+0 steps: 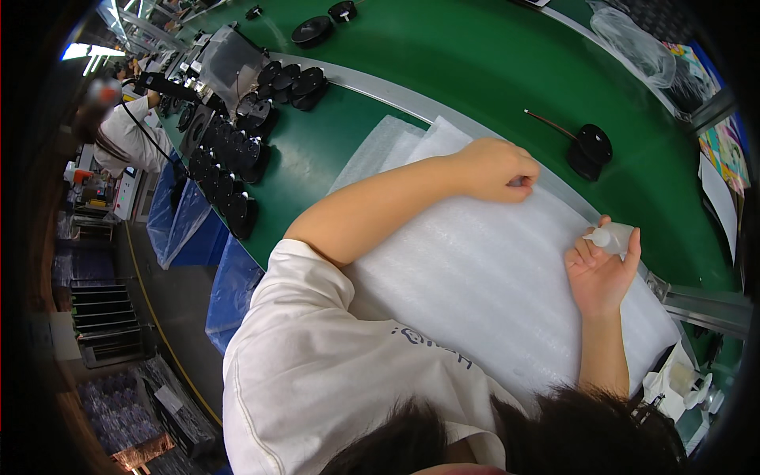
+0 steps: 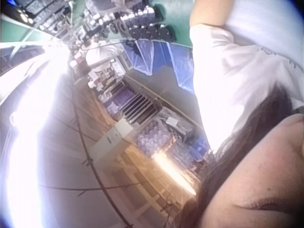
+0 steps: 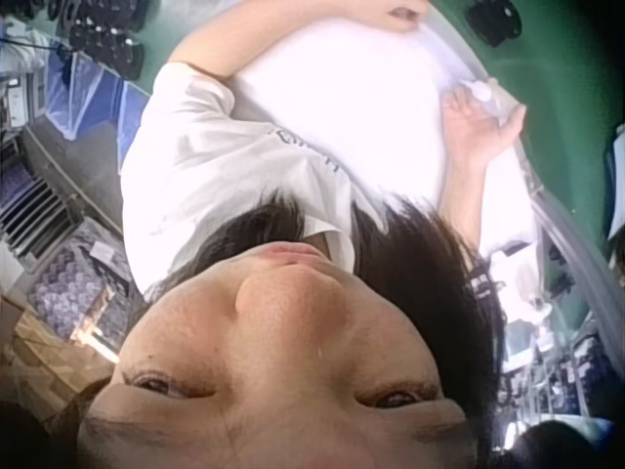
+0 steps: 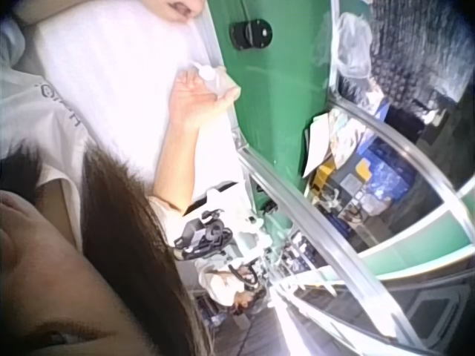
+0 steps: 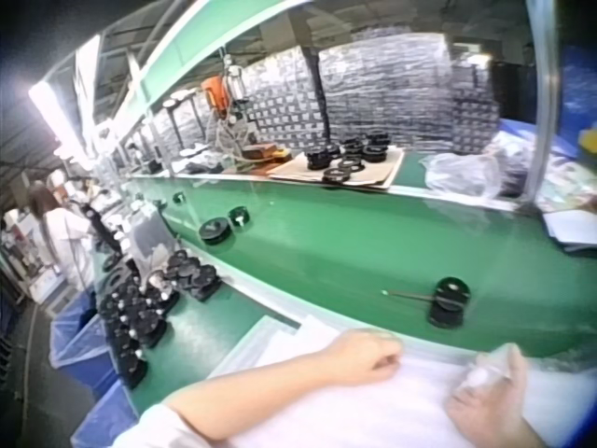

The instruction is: Assembling small mechanical components at a factory assembly line workstation using a squeeze bottle to apply liquid.

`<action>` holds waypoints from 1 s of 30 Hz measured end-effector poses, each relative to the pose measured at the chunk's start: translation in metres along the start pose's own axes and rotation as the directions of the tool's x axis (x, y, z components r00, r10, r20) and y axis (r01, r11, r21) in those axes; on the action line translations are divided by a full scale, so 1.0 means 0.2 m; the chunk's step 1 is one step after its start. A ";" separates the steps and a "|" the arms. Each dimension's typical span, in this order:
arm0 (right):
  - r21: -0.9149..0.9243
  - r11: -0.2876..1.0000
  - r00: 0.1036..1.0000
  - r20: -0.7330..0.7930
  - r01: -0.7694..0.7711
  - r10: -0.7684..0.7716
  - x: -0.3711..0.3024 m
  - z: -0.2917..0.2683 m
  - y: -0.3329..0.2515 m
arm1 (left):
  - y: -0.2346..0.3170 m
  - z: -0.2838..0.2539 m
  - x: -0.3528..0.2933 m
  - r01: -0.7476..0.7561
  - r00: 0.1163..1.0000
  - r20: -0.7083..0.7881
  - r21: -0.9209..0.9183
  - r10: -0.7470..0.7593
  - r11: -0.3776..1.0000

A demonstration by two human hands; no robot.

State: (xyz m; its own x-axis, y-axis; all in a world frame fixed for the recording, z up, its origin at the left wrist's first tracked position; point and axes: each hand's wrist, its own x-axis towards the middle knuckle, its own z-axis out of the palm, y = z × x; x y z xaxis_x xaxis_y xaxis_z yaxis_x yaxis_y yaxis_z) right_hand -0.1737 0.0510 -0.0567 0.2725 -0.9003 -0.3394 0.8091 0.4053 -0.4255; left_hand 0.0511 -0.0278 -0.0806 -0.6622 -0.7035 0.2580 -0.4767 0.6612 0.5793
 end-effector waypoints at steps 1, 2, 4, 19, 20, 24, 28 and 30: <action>0.000 1.000 1.000 0.003 -0.001 0.001 0.00 0.00 0.00 | 0.00 0.00 0.00 -0.003 1.000 0.001 -0.002 0.003 1.000; -0.001 1.000 1.000 0.001 0.002 -0.002 -0.01 0.00 0.00 | 0.00 0.00 0.00 -0.002 1.000 -0.001 -0.010 0.002 1.000; -0.010 1.000 1.000 0.006 0.004 -0.004 -0.01 0.00 0.00 | 0.01 0.00 0.00 0.000 1.000 -0.001 -0.017 0.000 1.000; -0.017 1.000 1.000 -0.015 0.013 -0.014 -0.01 0.01 0.00 | 0.00 0.00 0.00 -0.005 1.000 0.004 -0.016 0.005 1.000; -0.016 1.000 1.000 -0.016 0.013 -0.014 -0.01 0.01 0.00 | 0.01 0.00 0.00 -0.005 1.000 0.002 -0.012 0.005 1.000; -0.018 1.000 1.000 0.008 0.008 -0.008 0.00 0.00 0.00 | 0.01 -0.01 0.00 0.007 1.000 0.008 -0.012 -0.007 1.000; -0.015 1.000 1.000 0.007 0.008 -0.008 0.00 0.00 0.00 | 0.01 0.00 0.01 0.001 1.000 0.006 -0.010 -0.001 1.000; -0.020 1.000 1.000 0.007 0.011 -0.011 0.00 0.00 0.00 | 0.00 0.00 0.01 -0.002 1.000 0.003 -0.007 0.002 1.000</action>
State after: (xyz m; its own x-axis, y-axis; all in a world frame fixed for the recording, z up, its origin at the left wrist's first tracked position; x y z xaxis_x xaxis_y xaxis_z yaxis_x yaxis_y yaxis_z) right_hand -0.1737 0.0507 -0.0558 0.2672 -0.9058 -0.3290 0.8013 0.3984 -0.4462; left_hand 0.0494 -0.0287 -0.0793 -0.6646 -0.7016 0.2572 -0.4716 0.6608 0.5839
